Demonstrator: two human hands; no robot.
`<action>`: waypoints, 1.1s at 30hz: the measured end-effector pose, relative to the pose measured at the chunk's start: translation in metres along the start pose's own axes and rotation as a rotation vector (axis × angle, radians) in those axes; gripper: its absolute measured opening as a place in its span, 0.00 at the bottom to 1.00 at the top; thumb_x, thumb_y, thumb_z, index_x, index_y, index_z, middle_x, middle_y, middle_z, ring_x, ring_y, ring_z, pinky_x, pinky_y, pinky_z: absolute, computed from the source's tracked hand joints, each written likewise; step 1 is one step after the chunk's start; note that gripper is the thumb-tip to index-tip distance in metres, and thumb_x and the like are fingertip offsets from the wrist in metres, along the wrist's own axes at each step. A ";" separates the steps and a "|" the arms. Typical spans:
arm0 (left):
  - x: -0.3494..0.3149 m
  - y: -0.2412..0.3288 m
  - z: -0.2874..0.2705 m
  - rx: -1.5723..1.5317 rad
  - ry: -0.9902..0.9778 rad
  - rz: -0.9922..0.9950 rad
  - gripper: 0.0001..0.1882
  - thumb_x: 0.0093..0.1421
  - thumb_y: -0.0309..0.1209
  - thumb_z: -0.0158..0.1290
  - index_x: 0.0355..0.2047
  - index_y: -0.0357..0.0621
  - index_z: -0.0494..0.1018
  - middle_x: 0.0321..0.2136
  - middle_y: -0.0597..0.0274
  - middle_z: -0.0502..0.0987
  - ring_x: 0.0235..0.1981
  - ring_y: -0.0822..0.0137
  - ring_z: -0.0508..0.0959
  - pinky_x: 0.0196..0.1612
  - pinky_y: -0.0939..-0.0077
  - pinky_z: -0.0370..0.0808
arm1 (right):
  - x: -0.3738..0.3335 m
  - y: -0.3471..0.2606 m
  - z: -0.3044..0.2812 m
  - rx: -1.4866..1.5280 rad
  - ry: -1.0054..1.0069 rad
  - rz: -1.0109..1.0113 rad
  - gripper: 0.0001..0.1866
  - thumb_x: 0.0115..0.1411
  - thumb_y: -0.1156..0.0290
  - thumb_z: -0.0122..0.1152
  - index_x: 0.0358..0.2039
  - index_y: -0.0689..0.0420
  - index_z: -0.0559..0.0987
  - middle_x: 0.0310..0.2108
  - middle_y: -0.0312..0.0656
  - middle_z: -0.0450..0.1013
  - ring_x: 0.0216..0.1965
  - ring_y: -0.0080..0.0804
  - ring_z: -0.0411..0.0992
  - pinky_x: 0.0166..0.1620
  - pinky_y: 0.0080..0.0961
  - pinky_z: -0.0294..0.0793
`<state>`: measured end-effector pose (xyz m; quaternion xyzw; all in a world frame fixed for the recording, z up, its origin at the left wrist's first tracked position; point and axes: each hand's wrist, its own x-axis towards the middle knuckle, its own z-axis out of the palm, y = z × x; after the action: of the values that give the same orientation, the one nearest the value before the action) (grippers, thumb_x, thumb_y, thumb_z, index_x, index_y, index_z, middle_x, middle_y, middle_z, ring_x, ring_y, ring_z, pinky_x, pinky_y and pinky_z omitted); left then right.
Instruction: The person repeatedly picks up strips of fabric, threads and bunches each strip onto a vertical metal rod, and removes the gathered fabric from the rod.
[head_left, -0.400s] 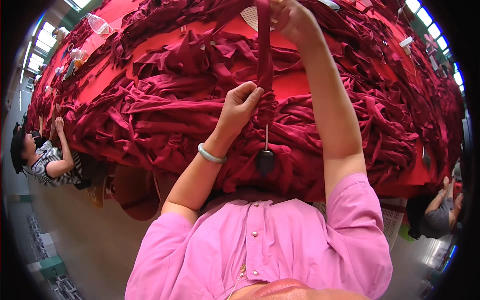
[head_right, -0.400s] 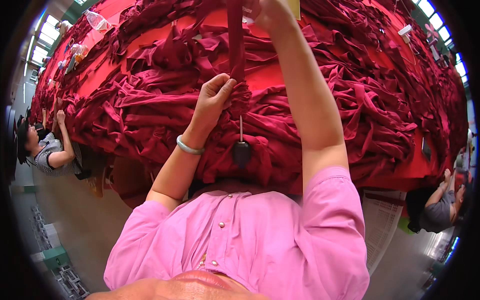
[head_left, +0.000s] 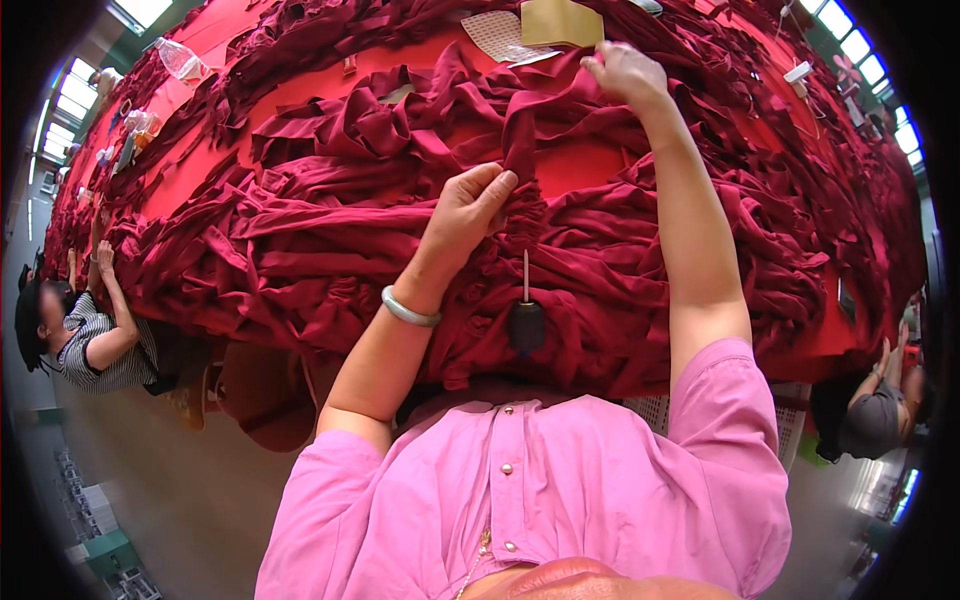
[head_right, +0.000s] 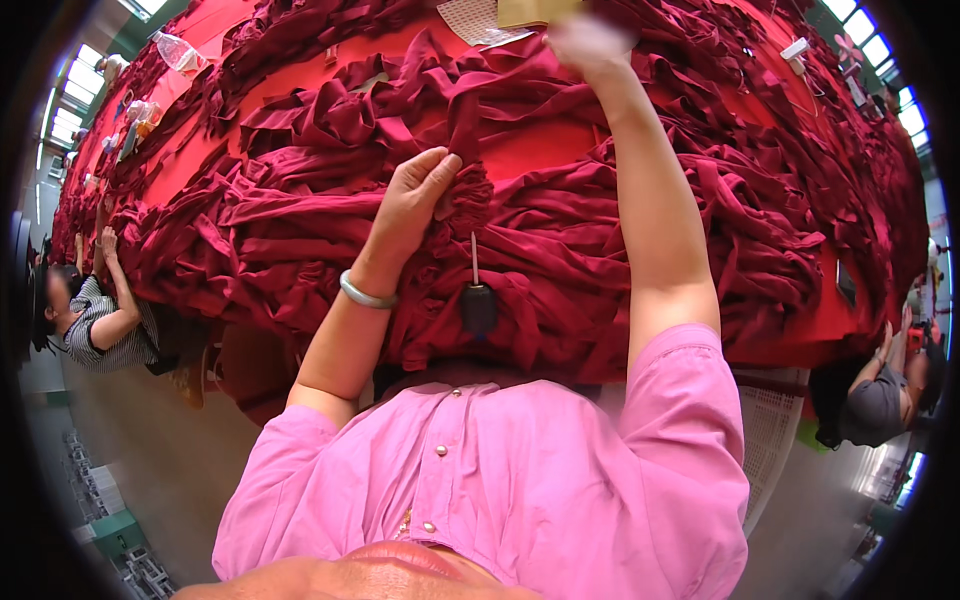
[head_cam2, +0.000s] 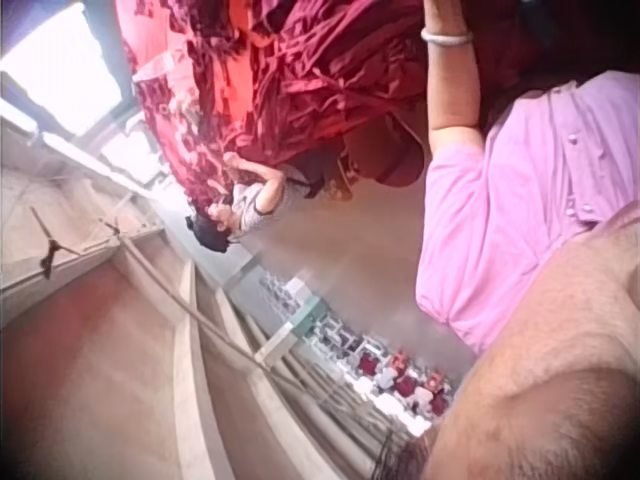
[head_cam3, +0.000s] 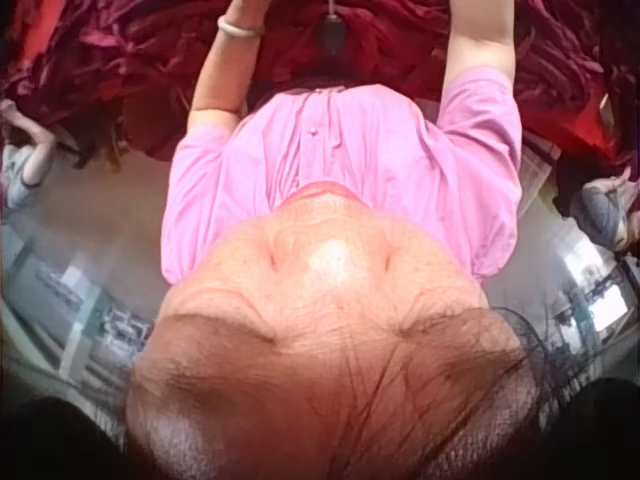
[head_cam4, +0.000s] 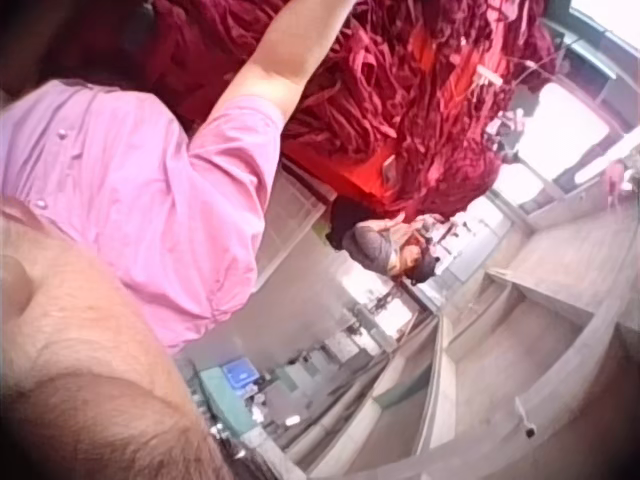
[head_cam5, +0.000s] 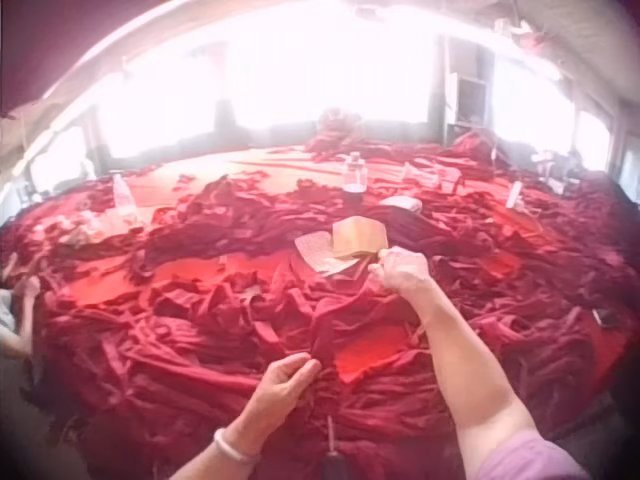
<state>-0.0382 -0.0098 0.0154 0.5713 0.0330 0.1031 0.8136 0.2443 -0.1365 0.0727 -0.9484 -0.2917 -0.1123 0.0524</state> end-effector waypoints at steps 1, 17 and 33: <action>0.005 0.009 0.003 -0.006 -0.013 -0.002 0.06 0.63 0.34 0.53 0.34 0.46 0.73 0.17 0.80 0.66 0.15 0.87 0.61 0.17 0.89 0.56 | -0.013 0.002 0.003 0.157 0.065 0.006 0.28 0.61 0.43 0.47 0.43 0.55 0.77 0.41 0.47 0.76 0.44 0.45 0.75 0.44 0.37 0.75; 0.054 0.012 0.033 -0.267 0.177 0.035 0.11 0.66 0.33 0.48 0.29 0.43 0.75 0.22 0.72 0.75 0.21 0.83 0.71 0.23 0.87 0.67 | -0.014 -0.049 -0.012 0.952 0.197 -0.148 0.37 0.65 0.38 0.36 0.24 0.60 0.80 0.21 0.38 0.77 0.23 0.34 0.75 0.33 0.29 0.72; 0.020 -0.004 0.015 -0.198 0.135 0.013 0.06 0.63 0.32 0.52 0.28 0.49 0.71 0.19 0.78 0.68 0.17 0.86 0.63 0.18 0.89 0.57 | -0.176 -0.102 0.001 1.441 0.088 -0.131 0.18 0.64 0.70 0.55 0.17 0.56 0.63 0.17 0.22 0.52 0.20 0.10 0.48 0.20 0.17 0.47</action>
<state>-0.0152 -0.0204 0.0185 0.4802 0.0738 0.1494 0.8612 0.0455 -0.1478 0.0320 -0.6536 -0.3473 0.0667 0.6692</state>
